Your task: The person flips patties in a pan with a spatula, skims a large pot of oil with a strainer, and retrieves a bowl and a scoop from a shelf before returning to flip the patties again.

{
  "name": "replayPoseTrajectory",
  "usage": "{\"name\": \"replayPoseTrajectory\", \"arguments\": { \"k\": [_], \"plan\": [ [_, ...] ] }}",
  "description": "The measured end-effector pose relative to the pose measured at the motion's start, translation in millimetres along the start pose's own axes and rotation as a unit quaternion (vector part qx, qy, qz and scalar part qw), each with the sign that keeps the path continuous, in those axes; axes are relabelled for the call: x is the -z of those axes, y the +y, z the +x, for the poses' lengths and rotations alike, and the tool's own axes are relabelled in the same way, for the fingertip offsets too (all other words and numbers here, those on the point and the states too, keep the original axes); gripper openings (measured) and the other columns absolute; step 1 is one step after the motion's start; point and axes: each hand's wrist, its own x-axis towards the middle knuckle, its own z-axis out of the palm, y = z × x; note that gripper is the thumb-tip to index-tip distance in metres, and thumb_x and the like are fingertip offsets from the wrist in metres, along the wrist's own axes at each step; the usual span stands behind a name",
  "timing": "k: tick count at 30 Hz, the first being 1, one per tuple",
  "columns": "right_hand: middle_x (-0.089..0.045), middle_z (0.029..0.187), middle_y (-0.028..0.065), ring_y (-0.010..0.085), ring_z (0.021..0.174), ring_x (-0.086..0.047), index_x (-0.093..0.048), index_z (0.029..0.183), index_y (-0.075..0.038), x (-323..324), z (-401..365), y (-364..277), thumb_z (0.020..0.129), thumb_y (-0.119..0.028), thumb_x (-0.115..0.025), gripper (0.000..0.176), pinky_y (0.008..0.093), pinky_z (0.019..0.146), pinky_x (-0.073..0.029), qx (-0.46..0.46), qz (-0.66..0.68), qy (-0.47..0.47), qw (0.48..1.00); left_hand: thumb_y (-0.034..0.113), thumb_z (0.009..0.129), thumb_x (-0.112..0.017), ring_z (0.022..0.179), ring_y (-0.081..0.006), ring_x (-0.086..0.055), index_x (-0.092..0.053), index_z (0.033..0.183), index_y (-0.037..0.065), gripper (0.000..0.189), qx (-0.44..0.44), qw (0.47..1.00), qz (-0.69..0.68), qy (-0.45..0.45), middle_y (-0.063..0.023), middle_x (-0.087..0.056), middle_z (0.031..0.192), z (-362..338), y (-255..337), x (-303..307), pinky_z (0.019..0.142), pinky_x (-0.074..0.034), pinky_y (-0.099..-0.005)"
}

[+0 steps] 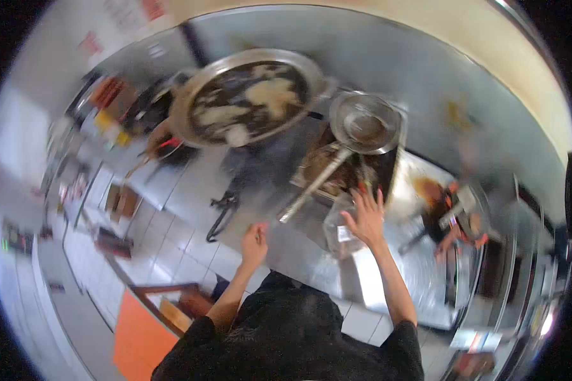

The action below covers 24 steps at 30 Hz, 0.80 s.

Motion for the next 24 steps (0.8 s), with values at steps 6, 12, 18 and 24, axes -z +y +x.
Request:
{"name": "replayPoseTrajectory", "arguments": {
  "k": [6, 12, 18, 24],
  "plan": [
    [-0.053, 0.052, 0.0166, 0.0351, 0.047, -0.052, -0.061, 0.068, -0.004, -62, -24, 22, 0.09, -0.023, -0.054, 0.03, 0.0466, 0.049, -0.041, 0.034, -0.023, -0.013, 0.999, 0.008, 0.078, -0.055, 0.084, -0.0346, -0.061, -0.064, 0.096, 0.007, 0.02, 0.154, 0.987, 0.053, 0.0, -0.0145, -0.064, 0.088, -93, -129, 37, 0.07, -0.049, -0.0419],
    [-0.05, 0.048, 0.0175, 0.0342, 0.042, -0.05, -0.054, 0.054, -0.003, 25, -20, -70, 0.092, -0.021, -0.052, 0.041, 0.0438, 0.044, -0.038, 0.095, -0.051, -0.044, 0.993, 0.015, 0.079, -0.053, 0.089, -0.0367, -0.063, -0.068, 0.089, 0.013, 0.018, 0.323, 0.945, 0.051, 0.019, -0.0175, -0.067, 0.092, -131, -249, 62, 0.078, -0.05, -0.0453],
    [-0.042, 0.053, 0.024, 0.0317, 0.043, -0.035, -0.058, 0.069, 0.006, 88, 106, -273, 0.092, -0.021, -0.055, 0.035, 0.0413, 0.044, -0.031, -0.038, 0.007, -0.118, 0.992, 0.024, 0.084, -0.048, 0.092, -0.0372, -0.063, -0.07, 0.093, 0.011, 0.027, 0.408, 0.909, 0.059, -0.066, -0.0197, -0.066, 0.096, -119, -372, 124, 0.084, -0.049, -0.0458],
    [-0.04, 0.06, 0.0251, 0.0344, 0.052, -0.037, -0.051, 0.071, 0.007, 0, 227, -458, 0.091, -0.02, -0.053, 0.034, 0.0422, 0.052, -0.031, 0.065, 0.118, -0.143, 0.981, 0.03, 0.085, -0.047, 0.103, -0.038, -0.059, -0.068, 0.103, 0.008, 0.034, 0.46, 0.886, 0.008, -0.049, -0.02, -0.065, 0.106, -99, -463, 241, 0.091, -0.046, -0.0451]
  ]
}}
